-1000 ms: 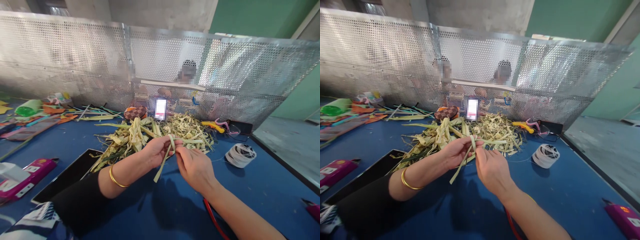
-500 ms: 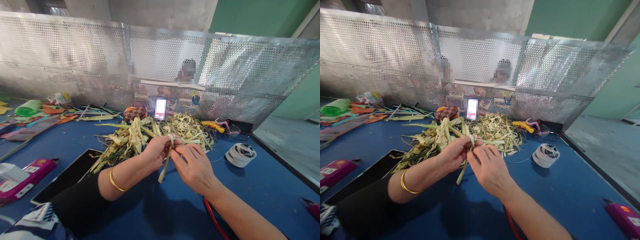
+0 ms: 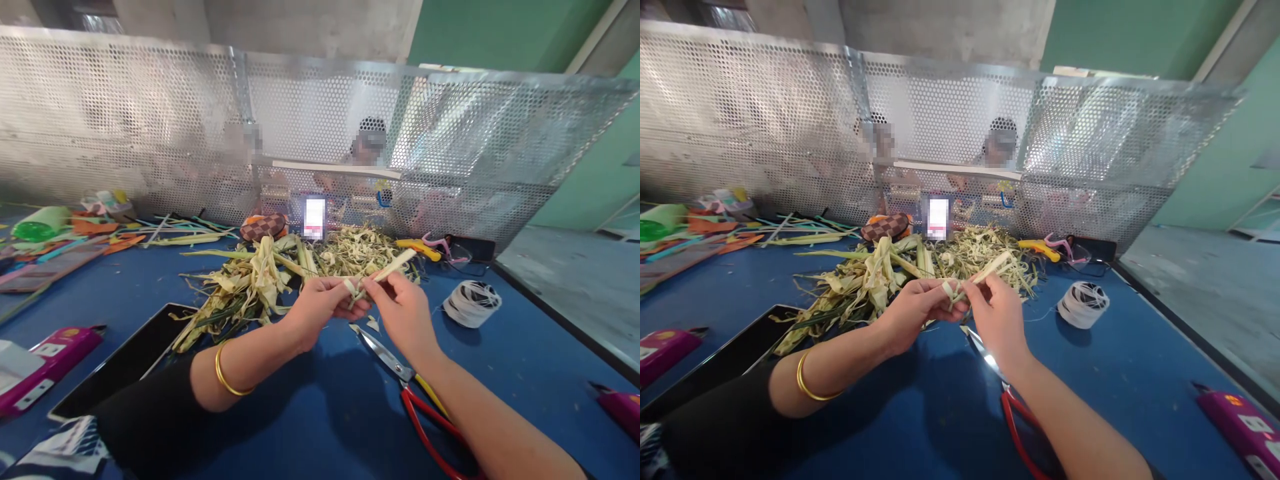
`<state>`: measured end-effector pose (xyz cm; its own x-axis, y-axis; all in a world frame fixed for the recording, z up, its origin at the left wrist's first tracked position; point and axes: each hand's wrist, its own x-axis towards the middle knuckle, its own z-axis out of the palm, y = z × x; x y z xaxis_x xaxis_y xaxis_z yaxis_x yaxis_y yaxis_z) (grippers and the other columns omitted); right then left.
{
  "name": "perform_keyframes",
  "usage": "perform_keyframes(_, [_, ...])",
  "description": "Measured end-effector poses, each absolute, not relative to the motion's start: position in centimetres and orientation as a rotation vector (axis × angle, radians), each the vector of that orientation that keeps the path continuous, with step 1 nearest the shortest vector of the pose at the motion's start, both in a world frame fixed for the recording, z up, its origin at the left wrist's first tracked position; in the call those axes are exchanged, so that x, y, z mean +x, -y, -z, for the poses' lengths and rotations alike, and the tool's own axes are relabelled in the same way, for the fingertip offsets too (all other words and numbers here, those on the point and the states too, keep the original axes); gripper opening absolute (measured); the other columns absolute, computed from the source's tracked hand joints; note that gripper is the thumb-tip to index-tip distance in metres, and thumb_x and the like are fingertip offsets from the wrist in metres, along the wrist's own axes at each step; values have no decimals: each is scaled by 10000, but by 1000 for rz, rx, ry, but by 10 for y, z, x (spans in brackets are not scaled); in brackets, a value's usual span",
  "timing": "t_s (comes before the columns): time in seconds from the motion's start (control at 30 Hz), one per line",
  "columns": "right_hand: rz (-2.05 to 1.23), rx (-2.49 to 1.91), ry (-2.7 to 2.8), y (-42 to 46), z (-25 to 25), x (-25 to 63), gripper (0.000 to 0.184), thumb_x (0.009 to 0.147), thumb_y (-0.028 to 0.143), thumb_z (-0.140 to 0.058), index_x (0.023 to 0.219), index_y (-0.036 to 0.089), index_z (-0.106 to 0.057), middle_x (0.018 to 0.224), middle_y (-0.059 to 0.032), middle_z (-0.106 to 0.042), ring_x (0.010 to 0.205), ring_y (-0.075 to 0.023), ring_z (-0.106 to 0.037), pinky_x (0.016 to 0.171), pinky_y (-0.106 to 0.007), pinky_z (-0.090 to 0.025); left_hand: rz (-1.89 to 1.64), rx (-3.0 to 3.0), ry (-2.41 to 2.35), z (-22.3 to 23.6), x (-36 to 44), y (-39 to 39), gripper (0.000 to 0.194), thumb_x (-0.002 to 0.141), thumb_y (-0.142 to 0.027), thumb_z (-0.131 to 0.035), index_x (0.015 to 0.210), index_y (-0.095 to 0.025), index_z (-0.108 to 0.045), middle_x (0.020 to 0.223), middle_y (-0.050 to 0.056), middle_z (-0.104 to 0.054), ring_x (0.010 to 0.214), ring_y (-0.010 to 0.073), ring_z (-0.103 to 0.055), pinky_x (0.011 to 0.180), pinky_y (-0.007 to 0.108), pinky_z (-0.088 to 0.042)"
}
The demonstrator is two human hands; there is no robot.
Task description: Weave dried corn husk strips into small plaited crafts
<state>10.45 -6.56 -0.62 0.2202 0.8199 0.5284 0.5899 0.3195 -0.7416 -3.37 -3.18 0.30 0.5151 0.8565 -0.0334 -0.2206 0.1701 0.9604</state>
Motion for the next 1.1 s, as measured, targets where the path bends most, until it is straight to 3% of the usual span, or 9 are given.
perform_keyframes(0.13, [-652, -1371, 1361, 59, 13, 103, 267, 834, 433, -515, 704, 200, -537, 526, 32, -552, 438, -134, -511, 429, -253, -404, -877, 1191, -713, -1, -33, 32, 180, 742, -299, -609, 714, -123, -634, 627, 37, -660, 522, 95, -586, 596, 234, -503])
perform_keyframes(0.33, [-566, -1420, 1309, 61, 12, 99, 259, 813, 414, -535, 676, 195, -526, 470, 50, -512, 399, -119, -492, 438, -244, -393, -933, 1239, -774, 2, -32, 28, 202, 715, -334, -647, 702, -133, -634, 620, 16, -633, 550, 101, -583, 614, 248, -510])
perform_keyframes(0.7, [-515, -1434, 1264, 58, 14, 104, 268, 788, 441, -561, 693, 191, -558, 537, 24, -570, 431, -140, -546, 460, -265, -441, -927, 1091, -689, -2, -33, 32, 99, 560, -181, -693, 640, -149, -645, 622, -12, -603, 649, 135, -630, 701, 270, -500])
perform_keyframes(0.97, [-764, -1362, 1175, 59, 15, 97, 265, 773, 444, -581, 751, 180, -561, 615, -11, -624, 453, -150, -560, 443, -271, -475, -1020, 1084, -832, 6, -32, 29, 214, 574, -279, -762, 630, -137, -611, 610, -10, -593, 595, 101, -574, 550, 208, -452])
perform_keyframes(1.1, [-833, -1313, 1285, 65, 8, 96, 157, 834, 353, -502, 827, 198, -522, 714, -15, -665, 485, -150, -611, 514, -286, -509, -1067, 1011, -880, 1, -36, 22, 196, 602, -256, -734, 666, -141, -589, 607, 5, -602, 597, 115, -599, 481, 183, -405])
